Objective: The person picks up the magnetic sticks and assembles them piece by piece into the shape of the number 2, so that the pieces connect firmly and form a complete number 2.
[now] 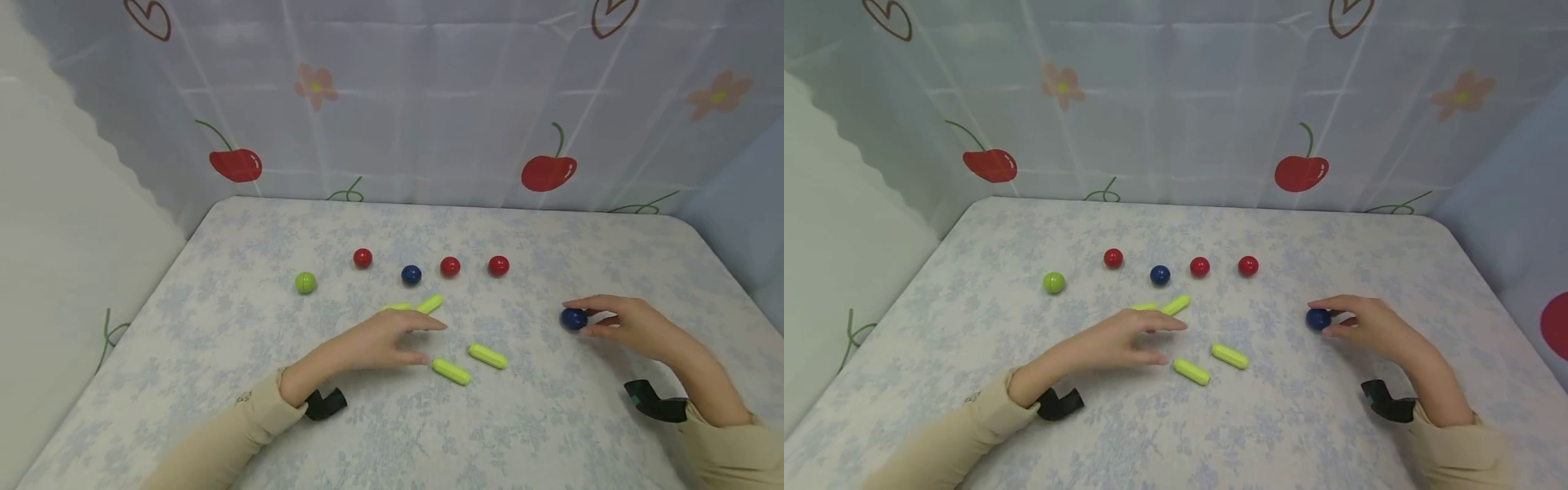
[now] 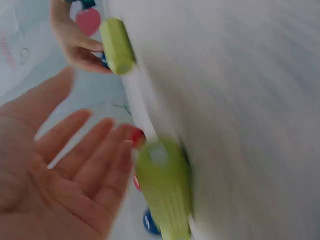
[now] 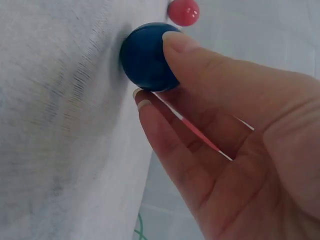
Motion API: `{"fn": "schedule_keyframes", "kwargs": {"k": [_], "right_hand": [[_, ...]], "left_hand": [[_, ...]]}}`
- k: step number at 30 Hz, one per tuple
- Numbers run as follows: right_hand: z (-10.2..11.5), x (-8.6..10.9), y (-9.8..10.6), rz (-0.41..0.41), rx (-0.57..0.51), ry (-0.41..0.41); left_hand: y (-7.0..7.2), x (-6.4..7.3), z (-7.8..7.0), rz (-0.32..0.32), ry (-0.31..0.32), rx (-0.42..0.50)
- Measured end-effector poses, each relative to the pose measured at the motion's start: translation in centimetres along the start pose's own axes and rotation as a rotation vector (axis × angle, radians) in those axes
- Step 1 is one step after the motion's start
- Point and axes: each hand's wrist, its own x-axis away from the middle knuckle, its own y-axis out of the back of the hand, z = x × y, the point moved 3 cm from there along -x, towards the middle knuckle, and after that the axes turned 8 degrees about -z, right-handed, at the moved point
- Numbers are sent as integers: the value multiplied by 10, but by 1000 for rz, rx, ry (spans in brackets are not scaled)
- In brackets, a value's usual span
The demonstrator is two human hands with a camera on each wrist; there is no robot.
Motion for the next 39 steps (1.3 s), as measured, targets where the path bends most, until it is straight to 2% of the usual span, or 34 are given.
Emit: {"fn": "schedule_keyframes", "kwargs": {"k": [4, 6, 10, 15, 18, 21, 24, 27, 34, 39], "right_hand": [[0, -2, -2, -1, -5, -14], [-1, -3, -4, 10, -4, -31], [0, -5, -7, 4, -6, -41], [3, -7, -15, -31, -65, -51], [7, -11, -23, -39, -128, -75], [15, -17, -31, -50, -183, -92], [27, -23, -39, -65, -237, -100], [44, -28, -48, -91, -299, -94], [81, -35, -71, -99, -530, -33], [93, -36, -78, -98, -644, 18]], "left_hand": [[-19, -11, -4, 70, -11, -38], [-25, -14, -4, 85, -20, -64], [-32, -16, -4, 73, -36, -110], [-34, -16, 0, 45, -22, -89], [-29, -16, 4, 7, 3, -35], [-21, -16, 8, -65, 40, 11], [-14, -17, 11, -143, 78, 21], [-10, -17, 12, -194, 99, 7], [-11, -20, 12, -266, 89, 7], [-14, -24, 10, -297, 66, 53]]}}
